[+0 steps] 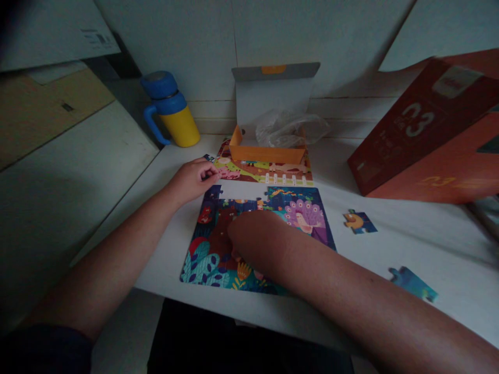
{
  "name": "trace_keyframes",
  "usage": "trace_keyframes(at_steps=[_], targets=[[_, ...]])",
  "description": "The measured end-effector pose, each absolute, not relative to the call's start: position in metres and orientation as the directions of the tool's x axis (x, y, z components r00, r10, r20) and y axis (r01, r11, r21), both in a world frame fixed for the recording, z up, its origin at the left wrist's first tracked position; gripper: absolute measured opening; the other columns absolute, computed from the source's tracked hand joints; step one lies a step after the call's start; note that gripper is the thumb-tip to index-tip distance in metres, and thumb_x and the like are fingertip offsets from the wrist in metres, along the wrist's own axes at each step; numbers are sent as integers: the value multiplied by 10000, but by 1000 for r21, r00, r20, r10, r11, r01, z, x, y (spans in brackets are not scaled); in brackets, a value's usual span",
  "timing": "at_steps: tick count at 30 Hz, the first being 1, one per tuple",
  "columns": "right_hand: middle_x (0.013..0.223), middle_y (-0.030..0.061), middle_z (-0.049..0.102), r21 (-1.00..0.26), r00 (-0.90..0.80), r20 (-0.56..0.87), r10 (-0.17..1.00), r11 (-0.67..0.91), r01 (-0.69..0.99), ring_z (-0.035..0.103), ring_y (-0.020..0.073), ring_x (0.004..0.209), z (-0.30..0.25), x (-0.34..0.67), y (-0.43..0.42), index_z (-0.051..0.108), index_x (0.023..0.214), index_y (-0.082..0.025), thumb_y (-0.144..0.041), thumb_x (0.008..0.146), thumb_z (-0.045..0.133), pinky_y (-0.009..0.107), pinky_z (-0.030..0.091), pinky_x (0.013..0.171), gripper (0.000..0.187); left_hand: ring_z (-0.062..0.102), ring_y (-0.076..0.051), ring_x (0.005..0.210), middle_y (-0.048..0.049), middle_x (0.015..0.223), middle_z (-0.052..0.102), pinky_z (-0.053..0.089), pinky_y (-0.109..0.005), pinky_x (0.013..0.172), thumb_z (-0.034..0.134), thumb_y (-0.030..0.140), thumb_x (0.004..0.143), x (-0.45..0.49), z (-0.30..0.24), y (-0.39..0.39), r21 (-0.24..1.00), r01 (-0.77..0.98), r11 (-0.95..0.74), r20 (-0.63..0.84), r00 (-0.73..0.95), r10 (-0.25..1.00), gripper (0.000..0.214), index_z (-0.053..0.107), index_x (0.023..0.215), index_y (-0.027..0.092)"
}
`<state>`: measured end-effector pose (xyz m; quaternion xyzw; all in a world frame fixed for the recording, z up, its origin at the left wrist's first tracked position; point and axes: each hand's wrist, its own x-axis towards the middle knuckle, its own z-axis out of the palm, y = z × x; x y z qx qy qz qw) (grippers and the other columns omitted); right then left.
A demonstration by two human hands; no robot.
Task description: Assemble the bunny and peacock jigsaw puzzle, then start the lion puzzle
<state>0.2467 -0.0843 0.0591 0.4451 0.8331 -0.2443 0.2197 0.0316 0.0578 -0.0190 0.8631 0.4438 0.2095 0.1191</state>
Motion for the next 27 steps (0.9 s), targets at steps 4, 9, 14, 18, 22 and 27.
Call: trace_keyframes(at_steps=[4,9,14,18,22,27], targets=[[1118,141,834,-223,-517,-596,614,492,842,787,316,1053,60,248,-84,849,1086,-189,-194,949,741,361,546,823,175,606,-327,1236,-147,1325,662,463,-479,1127,566,326,1050,18,-29,75,216,849,-482,284,418,863,354,748,1330,209],[1118,164,828,-226,-528,-571,629,498,837,787,331,1044,57,248,-86,848,1076,-166,-192,944,746,369,542,810,169,504,-404,1363,-140,1536,568,456,-572,1088,444,354,1097,14,-35,78,121,927,-355,166,334,928,468,668,1507,320],[1105,172,827,-211,-507,-595,623,488,847,788,341,1052,60,247,-86,848,1110,-158,-198,942,757,381,566,816,195,568,-357,1289,-135,1388,655,462,-524,1109,455,294,1077,10,-34,82,160,941,-297,190,266,945,373,731,1326,260],[1109,155,831,-241,-513,-600,614,472,848,791,336,1050,63,248,-86,857,1077,-174,-169,944,739,399,573,836,178,592,-355,1261,-146,1265,699,462,-514,1130,565,297,1021,-3,-34,89,184,950,-253,199,216,956,221,737,1144,233],[1087,158,832,-235,-510,-594,622,473,849,794,344,1035,62,248,-86,855,1076,-166,-206,946,753,400,577,821,170,619,-328,1222,-127,1259,721,481,-475,1108,661,280,968,-15,-35,96,226,952,-209,207,163,965,206,696,1166,237],[1116,158,831,-233,-532,-579,618,500,834,793,334,1049,56,249,-85,851,1110,-170,-190,950,747,387,581,823,192,688,-265,1107,-78,1178,757,527,-373,1006,815,264,842,-26,-35,104,456,872,-178,178,107,978,317,670,1121,224]])
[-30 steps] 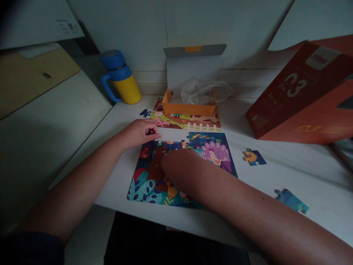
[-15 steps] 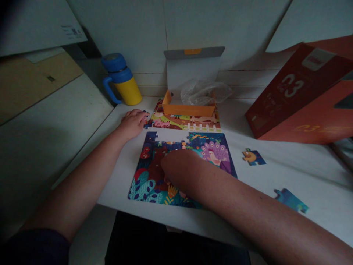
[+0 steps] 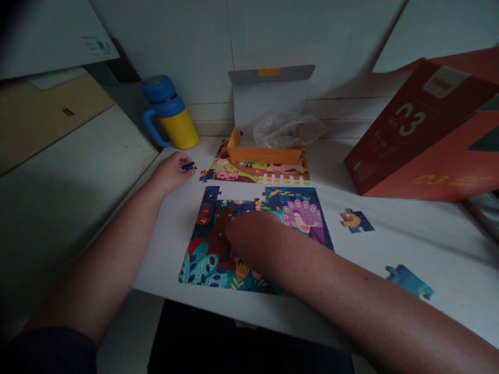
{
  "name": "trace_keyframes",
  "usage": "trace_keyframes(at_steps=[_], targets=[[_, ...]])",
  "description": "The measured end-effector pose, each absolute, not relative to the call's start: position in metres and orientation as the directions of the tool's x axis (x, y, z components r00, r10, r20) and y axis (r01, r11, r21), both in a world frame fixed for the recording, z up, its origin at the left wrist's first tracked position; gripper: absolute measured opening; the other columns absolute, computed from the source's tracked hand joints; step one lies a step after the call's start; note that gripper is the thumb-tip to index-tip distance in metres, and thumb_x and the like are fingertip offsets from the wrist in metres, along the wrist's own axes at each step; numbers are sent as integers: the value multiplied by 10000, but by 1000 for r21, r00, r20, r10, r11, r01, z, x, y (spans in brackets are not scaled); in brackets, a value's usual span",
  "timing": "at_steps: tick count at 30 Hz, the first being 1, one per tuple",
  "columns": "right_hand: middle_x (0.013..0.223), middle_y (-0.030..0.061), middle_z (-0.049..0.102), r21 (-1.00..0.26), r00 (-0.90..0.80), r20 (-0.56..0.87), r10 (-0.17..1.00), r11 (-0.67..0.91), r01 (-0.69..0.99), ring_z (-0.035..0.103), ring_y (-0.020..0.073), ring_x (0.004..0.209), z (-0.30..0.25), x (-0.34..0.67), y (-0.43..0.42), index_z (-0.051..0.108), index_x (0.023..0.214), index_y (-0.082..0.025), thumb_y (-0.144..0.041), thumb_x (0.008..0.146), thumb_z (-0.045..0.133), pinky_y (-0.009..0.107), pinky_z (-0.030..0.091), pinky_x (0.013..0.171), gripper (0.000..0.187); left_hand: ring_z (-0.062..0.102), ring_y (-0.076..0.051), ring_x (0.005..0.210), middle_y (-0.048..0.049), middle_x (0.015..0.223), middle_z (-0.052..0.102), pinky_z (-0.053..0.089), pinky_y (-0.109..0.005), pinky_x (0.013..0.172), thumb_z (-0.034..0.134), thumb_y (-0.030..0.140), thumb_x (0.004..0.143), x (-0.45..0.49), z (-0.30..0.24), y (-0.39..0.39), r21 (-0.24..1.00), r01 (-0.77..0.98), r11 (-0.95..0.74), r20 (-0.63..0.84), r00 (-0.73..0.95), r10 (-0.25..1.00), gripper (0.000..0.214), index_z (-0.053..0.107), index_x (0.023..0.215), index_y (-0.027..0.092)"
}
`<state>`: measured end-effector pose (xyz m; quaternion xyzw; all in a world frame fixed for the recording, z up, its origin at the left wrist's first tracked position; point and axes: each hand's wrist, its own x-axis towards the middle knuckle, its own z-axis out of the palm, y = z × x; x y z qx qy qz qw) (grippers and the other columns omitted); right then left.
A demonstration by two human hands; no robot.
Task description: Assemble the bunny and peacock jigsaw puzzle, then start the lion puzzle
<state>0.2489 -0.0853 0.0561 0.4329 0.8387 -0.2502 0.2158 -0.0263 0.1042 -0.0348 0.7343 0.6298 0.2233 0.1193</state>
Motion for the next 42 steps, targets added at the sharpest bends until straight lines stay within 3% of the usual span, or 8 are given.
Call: trace_keyframes(at_steps=[4,7,12,17,22,27,34,42], targets=[[1108,170,831,-236,-534,-561,633,496,836,794,345,1038,53,250,-85,854,1086,-155,-179,940,741,404,582,825,186,707,-250,971,-34,1008,736,550,-356,891,916,254,689,-33,-36,110,572,815,-91,154,2,988,423,671,1033,223],[1099,151,834,-239,-526,-575,626,486,840,790,348,1054,56,249,-86,857,1061,-174,-176,937,750,405,579,843,164,695,-229,930,-14,961,724,550,-347,879,937,210,630,-36,-37,113,623,771,-134,207,3,978,455,671,999,225],[1103,172,826,-239,-522,-557,646,477,846,788,345,1038,60,248,-87,851,1057,-157,-204,967,728,397,567,830,159,687,-178,818,1,927,729,557,-302,762,885,145,663,-27,-34,109,791,574,-211,245,18,969,407,671,1002,219],[1094,181,825,-236,-539,-547,641,499,834,793,331,1028,55,250,-87,855,1070,-156,-191,955,745,382,574,824,163,689,-160,764,-23,910,763,549,-273,673,927,240,679,-2,-26,90,912,319,-257,237,101,966,391,692,988,189],[1053,188,828,-230,-523,-550,651,484,844,799,338,1005,55,249,-86,861,1069,-143,-203,951,768,376,570,801,162,728,-182,822,-63,937,797,589,-302,713,964,398,726,23,-24,68,947,227,-227,134,363,922,430,763,1026,164],[1091,158,836,-212,-535,-563,630,515,830,797,326,1025,55,248,-86,863,1087,-173,-156,909,795,363,566,795,191,756,-200,949,-93,1065,826,628,-368,860,936,411,787,37,-25,54,951,207,-228,81,547,834,408,796,1089,175],[1111,156,836,-213,-526,-577,625,507,835,796,316,1019,58,247,-86,860,1109,-174,-140,881,817,359,570,799,234,757,-198,995,-106,1186,830,628,-390,906,897,370,819,36,-28,53,932,241,-271,69,614,786,303,795,1052,204],[1054,159,840,-240,-530,-563,634,488,839,806,319,979,51,248,-84,872,1083,-174,-150,864,833,373,589,828,224,759,-189,958,-102,1160,838,589,-306,783,851,352,875,41,-24,48,862,329,-385,105,627,772,275,805,1093,191]])
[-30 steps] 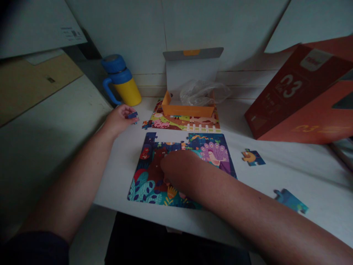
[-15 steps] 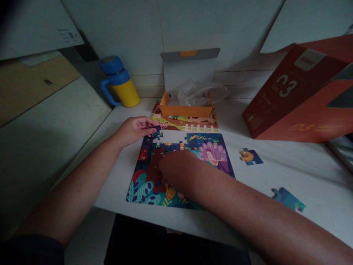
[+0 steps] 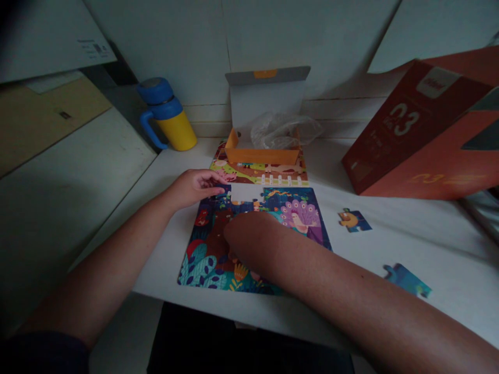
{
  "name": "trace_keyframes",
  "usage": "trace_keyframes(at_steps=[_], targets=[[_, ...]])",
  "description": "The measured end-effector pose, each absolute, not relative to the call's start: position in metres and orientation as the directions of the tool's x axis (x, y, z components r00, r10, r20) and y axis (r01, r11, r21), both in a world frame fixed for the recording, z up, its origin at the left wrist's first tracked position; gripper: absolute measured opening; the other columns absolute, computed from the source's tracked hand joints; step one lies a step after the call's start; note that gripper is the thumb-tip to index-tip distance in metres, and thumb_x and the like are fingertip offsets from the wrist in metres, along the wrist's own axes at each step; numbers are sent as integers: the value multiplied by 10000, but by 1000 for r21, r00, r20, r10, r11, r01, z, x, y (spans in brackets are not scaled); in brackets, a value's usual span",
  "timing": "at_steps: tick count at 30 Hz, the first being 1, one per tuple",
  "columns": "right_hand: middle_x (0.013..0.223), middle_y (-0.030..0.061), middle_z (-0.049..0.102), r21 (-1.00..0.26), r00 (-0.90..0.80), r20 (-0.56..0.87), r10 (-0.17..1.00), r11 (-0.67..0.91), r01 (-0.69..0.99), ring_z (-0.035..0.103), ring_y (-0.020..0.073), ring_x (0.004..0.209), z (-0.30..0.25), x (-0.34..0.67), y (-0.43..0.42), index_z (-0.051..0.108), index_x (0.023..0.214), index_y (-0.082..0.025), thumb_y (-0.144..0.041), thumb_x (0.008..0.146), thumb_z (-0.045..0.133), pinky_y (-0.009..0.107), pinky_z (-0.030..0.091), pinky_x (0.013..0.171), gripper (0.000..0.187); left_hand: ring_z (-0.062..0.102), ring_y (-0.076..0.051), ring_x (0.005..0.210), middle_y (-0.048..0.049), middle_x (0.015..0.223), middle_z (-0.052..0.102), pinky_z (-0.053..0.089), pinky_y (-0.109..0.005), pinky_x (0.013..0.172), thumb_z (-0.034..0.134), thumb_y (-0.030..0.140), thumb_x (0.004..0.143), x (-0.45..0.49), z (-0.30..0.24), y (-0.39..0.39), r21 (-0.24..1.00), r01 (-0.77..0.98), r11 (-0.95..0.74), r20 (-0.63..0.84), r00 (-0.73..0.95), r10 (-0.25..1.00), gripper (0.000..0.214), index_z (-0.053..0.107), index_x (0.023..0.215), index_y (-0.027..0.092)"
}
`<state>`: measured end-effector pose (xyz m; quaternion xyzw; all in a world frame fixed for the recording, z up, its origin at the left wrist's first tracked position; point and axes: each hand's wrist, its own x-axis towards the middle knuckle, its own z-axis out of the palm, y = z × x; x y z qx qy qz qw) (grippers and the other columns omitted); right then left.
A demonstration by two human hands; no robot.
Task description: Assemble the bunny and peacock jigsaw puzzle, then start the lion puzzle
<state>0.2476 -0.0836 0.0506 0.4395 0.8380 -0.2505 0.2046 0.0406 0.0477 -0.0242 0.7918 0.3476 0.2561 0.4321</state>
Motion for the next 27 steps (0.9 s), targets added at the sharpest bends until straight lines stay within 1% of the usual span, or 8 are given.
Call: trace_keyframes(at_steps=[2,4,10,13,16,21,24,27], targets=[[1070,149,840,-243,-537,-565,627,496,834,805,322,998,51,248,-84,871,1083,-184,-137,870,818,386,596,841,225,754,-176,914,-92,1157,842,570,-283,735,840,309,892,41,-21,46,806,398,-439,117,619,776,231,814,1093,197],[1074,148,840,-229,-542,-564,624,512,828,805,337,1016,51,248,-84,866,1097,-181,-142,886,801,405,603,842,224,757,-177,922,-82,1154,845,581,-289,767,839,268,894,41,-18,45,760,435,-482,134,621,772,198,821,1081,207],[1064,154,841,-222,-556,-552,622,533,817,808,344,1016,51,249,-84,864,1088,-168,-163,882,809,392,598,817,213,752,-240,1184,-66,1262,821,559,-409,1080,854,299,901,41,-18,48,651,454,-608,209,663,719,181,832,1079,279],[1071,157,841,-215,-549,-554,626,530,820,806,338,1017,52,249,-85,858,1100,-169,-179,922,772,388,593,810,198,737,-261,1228,-63,1272,818,507,-457,1155,888,304,865,41,-21,52,632,433,-643,221,694,685,193,828,1049,296],[1094,149,842,-215,-542,-566,621,524,824,803,326,1024,54,248,-85,860,1109,-185,-156,931,753,376,589,811,209,727,-271,1226,-63,1274,816,486,-477,1159,881,308,873,40,-22,55,608,424,-671,240,708,664,198,817,1060,295],[1070,182,837,-212,-537,-543,646,513,832,803,353,1005,53,248,-85,861,1080,-149,-219,946,768,392,593,798,177,705,-274,1166,-65,1185,819,503,-447,1083,684,299,1014,30,-14,57,487,584,-650,314,577,754,159,809,1108,268],[1051,169,836,-237,-548,-541,638,509,827,804,346,1004,52,249,-85,864,1058,-162,-224,934,784,400,597,811,159,702,-268,1082,-67,1105,802,527,-411,1020,682,336,1005,22,-12,61,447,656,-608,334,509,794,172,815,1081,256],[1059,151,836,-251,-559,-546,623,515,819,802,328,1008,51,250,-85,866,1054,-176,-172,914,794,388,587,821,157,696,-276,1045,-75,1064,784,528,-419,1013,679,349,987,15,-14,67,394,695,-602,317,512,798,182,806,1061,241]])
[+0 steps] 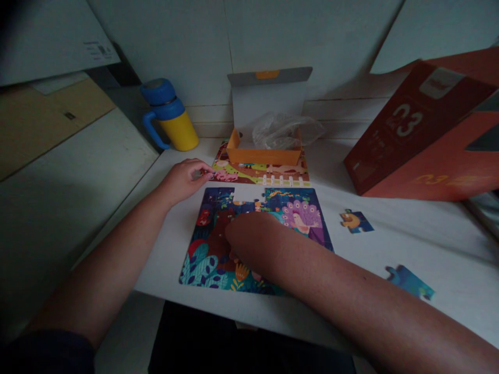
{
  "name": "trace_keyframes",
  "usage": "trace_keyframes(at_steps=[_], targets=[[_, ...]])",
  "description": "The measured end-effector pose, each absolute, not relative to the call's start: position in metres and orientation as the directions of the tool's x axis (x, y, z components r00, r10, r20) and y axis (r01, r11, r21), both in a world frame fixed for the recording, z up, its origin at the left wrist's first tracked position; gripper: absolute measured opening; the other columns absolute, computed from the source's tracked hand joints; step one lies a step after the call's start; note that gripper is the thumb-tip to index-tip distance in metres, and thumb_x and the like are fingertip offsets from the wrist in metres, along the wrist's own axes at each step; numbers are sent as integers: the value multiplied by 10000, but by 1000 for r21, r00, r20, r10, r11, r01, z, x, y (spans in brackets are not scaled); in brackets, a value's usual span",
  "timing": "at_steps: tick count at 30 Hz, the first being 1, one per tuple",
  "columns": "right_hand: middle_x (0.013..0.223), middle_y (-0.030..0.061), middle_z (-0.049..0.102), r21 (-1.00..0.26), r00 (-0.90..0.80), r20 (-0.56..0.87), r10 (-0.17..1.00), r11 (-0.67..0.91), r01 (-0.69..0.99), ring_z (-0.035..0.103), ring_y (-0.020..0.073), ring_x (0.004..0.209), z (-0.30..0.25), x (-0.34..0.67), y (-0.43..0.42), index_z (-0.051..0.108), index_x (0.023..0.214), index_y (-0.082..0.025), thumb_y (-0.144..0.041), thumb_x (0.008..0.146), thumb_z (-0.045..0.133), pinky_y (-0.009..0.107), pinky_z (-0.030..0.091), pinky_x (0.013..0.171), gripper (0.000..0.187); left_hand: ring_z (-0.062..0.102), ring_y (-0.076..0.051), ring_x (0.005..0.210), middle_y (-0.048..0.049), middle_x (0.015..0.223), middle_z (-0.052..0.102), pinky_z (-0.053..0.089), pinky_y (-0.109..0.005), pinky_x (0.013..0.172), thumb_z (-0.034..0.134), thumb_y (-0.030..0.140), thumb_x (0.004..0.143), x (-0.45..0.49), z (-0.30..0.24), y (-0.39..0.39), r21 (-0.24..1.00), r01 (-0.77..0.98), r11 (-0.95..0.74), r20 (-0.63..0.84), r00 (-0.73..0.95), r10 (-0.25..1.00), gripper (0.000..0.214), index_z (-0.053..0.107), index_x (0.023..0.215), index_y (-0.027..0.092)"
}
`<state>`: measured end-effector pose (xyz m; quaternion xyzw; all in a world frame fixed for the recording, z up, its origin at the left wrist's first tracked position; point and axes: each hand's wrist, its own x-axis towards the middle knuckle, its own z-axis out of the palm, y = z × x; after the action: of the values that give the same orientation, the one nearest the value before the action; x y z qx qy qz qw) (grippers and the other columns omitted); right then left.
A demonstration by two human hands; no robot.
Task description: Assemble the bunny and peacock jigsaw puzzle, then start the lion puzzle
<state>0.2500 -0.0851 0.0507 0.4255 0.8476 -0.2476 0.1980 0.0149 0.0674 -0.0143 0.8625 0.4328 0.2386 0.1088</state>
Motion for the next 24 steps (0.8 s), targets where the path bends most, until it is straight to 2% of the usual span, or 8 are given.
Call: trace_keyframes(at_steps=[5,8,10,13,16,18,21,24], targets=[[994,155,829,-247,-552,-536,638,507,826,799,313,950,49,250,-84,865,1035,-160,-180,909,785,365,574,781,151,669,-349,1124,-147,1172,732,515,-492,1076,735,400,910,2,-27,80,287,794,-536,271,470,840,289,771,1110,194],[1048,164,832,-242,-550,-539,639,508,827,798,312,982,51,249,-85,862,1059,-162,-191,947,746,371,579,805,164,661,-346,1115,-149,1163,713,516,-489,1078,735,470,905,-4,-33,85,294,809,-509,259,445,857,332,761,1080,189],[1075,176,830,-234,-547,-538,642,510,828,797,312,989,54,249,-85,858,1077,-151,-196,959,734,368,576,807,177,664,-322,1075,-130,1141,713,533,-456,1033,780,488,863,-6,-35,86,349,797,-492,268,418,868,353,753,1060,196],[1088,181,827,-226,-535,-551,641,502,835,796,325,1017,57,248,-86,854,1084,-145,-196,964,729,365,564,802,181,670,-271,924,-89,1036,737,549,-394,865,862,455,781,-6,-34,87,479,764,-431,277,335,901,357,732,1014,217],[1095,180,826,-224,-534,-555,638,503,835,793,334,1036,59,249,-87,845,1082,-145,-221,973,736,357,540,781,172,664,-223,779,-67,898,755,510,-352,729,823,472,844,0,-29,84,666,648,-370,250,274,929,290,716,938,219],[1087,162,827,-242,-556,-531,639,515,822,790,323,1015,58,252,-84,835,1072,-163,-282,968,766,342,517,759,172,662,-197,727,-63,852,756,500,-334,692,815,513,866,7,-24,79,793,507,-337,226,268,936,326,714,919,208],[1049,124,825,-287,-561,-376,738,483,827,776,292,934,50,262,-73,800,1110,-209,-421,978,763,321,479,717,253,690,-179,728,-58,860,771,511,-309,675,882,540,821,19,-16,68,911,304,-278,184,304,935,405,708,950,197],[1124,133,816,-348,-369,-66,927,325,879,757,276,925,39,275,-56,664,1378,-198,-458,1019,689,321,468,733,444,759,-206,838,-64,922,800,570,-324,758,928,546,778,32,-13,54,965,171,-197,113,402,908,470,685,975,194]])
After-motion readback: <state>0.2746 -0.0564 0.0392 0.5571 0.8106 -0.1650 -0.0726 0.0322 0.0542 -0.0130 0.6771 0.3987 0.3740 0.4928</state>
